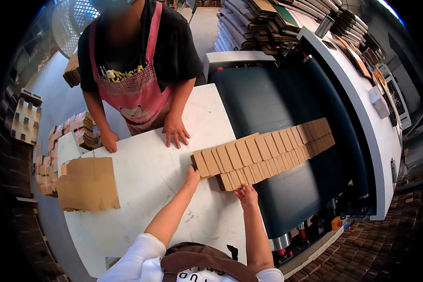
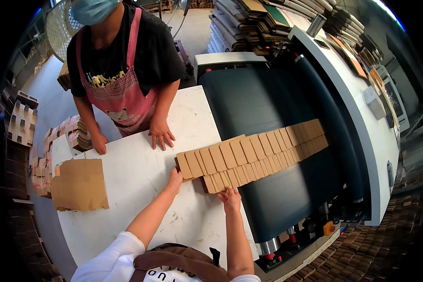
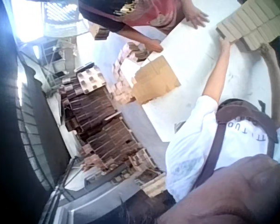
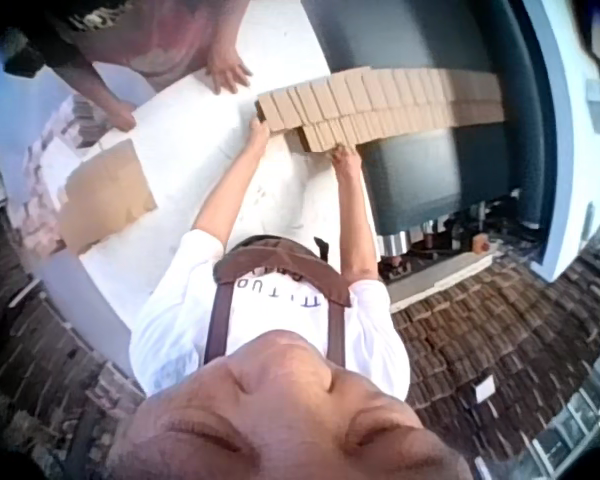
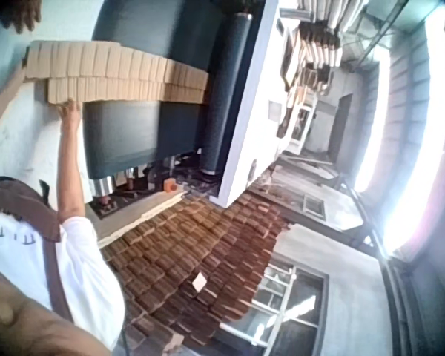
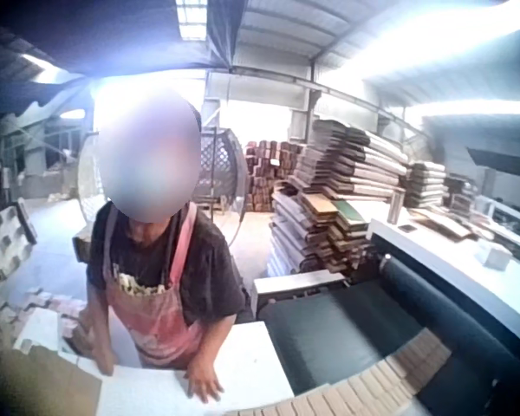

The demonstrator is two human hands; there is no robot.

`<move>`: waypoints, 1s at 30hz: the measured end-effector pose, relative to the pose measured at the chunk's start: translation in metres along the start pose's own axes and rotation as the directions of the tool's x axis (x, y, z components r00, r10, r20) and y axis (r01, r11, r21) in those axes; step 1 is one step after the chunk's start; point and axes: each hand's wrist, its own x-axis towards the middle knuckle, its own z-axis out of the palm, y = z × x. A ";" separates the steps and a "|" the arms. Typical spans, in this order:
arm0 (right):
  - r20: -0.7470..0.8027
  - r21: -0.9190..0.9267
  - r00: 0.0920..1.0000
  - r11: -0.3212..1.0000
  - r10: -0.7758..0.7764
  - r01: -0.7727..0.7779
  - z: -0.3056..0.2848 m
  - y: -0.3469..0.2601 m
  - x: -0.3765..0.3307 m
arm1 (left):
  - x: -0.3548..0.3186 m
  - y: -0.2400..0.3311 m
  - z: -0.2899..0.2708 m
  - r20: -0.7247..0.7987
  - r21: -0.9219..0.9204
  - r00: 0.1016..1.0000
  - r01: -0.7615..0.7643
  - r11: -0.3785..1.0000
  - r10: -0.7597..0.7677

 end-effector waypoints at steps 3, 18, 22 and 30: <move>-0.059 -0.215 0.997 0.976 -0.042 0.029 -0.006 0.001 -0.016 | -0.002 0.000 -0.009 -0.211 0.258 0.951 -0.167 0.952 0.224; 0.460 -0.819 0.634 -0.022 -0.622 0.573 -0.026 0.052 -0.068 | 0.000 0.036 -0.014 0.147 -0.136 0.975 0.184 0.973 -0.164; 0.538 -0.777 0.561 -0.113 -0.629 0.619 -0.031 0.048 -0.066 | -0.009 0.040 0.000 0.360 -0.460 0.926 0.281 0.842 -0.113; 0.555 -0.762 0.567 -0.101 -0.609 0.639 -0.040 0.047 -0.063 | -0.033 0.073 0.015 0.562 -0.392 0.824 0.332 0.858 -0.063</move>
